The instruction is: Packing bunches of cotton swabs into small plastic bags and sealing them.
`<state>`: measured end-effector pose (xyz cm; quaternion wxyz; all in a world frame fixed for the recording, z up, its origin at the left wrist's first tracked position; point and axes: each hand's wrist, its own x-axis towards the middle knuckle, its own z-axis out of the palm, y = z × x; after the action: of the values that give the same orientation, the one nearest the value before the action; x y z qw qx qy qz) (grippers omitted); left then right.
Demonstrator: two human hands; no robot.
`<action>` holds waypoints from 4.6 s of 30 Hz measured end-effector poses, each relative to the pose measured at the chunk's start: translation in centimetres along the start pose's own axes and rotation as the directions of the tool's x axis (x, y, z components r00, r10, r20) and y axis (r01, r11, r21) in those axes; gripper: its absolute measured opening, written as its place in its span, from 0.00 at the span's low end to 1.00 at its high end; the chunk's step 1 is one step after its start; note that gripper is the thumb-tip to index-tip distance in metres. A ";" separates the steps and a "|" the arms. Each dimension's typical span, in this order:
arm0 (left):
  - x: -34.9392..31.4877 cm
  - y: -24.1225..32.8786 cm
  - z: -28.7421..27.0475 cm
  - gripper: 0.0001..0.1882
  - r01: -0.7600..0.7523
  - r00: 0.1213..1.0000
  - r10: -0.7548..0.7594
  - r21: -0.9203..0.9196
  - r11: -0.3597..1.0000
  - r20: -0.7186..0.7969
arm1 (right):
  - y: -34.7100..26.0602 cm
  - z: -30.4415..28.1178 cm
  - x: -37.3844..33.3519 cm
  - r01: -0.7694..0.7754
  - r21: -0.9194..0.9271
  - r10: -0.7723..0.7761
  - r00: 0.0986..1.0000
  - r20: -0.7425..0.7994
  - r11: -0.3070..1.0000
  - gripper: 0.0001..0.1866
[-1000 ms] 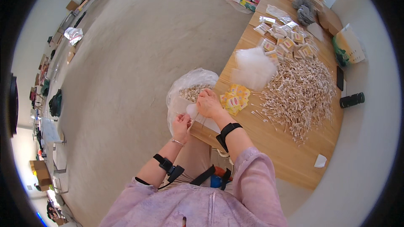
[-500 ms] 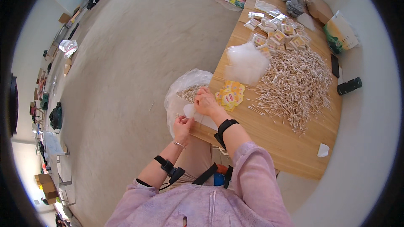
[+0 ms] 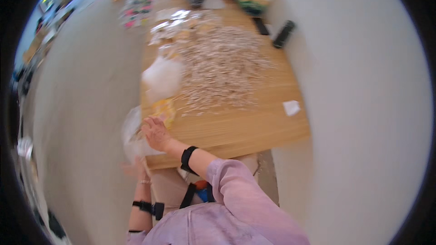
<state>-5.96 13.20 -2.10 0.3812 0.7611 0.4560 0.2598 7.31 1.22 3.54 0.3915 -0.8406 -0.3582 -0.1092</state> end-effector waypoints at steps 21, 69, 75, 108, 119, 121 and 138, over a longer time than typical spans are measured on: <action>-5.9 9.6 1.1 0.20 -0.708 0.598 0.636 -0.050 0.705 0.488 | 22.2 -29.5 -21.6 -0.748 -0.103 0.708 0.657 -0.259 0.656 0.29; -8.4 13.3 8.8 0.04 -0.107 -0.374 -0.591 0.600 0.793 0.715 | -19.9 -34.1 -38.9 -0.732 -0.294 0.065 -0.418 0.906 -0.614 0.21; -8.0 13.9 8.4 0.05 -0.082 -0.384 -0.518 0.530 0.844 0.765 | -23.0 -38.1 -42.9 -0.845 -0.375 0.072 -0.432 0.899 -0.381 0.22; -8.6 8.1 4.1 0.12 0.061 -0.166 0.097 -0.088 0.994 0.981 | -10.1 -56.1 -22.6 -0.806 0.033 0.683 0.479 -0.551 0.592 0.10; -9.8 7.8 3.7 0.10 0.007 -0.111 0.095 -0.095 0.995 0.989 | 17.3 -35.7 -34.5 -0.338 0.787 0.682 -0.394 -0.616 0.516 0.13; -9.8 7.7 3.6 0.10 0.010 -0.101 0.100 -0.100 0.995 0.990 | 18.5 -35.1 -34.5 -0.160 0.886 0.715 -0.535 -0.449 0.436 0.13; -10.1 8.1 3.6 0.10 -0.037 -0.025 0.115 -0.115 0.993 0.993 | 11.8 -43.1 -22.6 -0.622 -0.765 0.250 0.777 -0.578 0.165 0.36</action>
<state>-3.83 0.56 1.97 0.5979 0.7309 -0.0026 -0.3291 3.32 -47.37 15.05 -0.1027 -0.9396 0.1048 -0.3093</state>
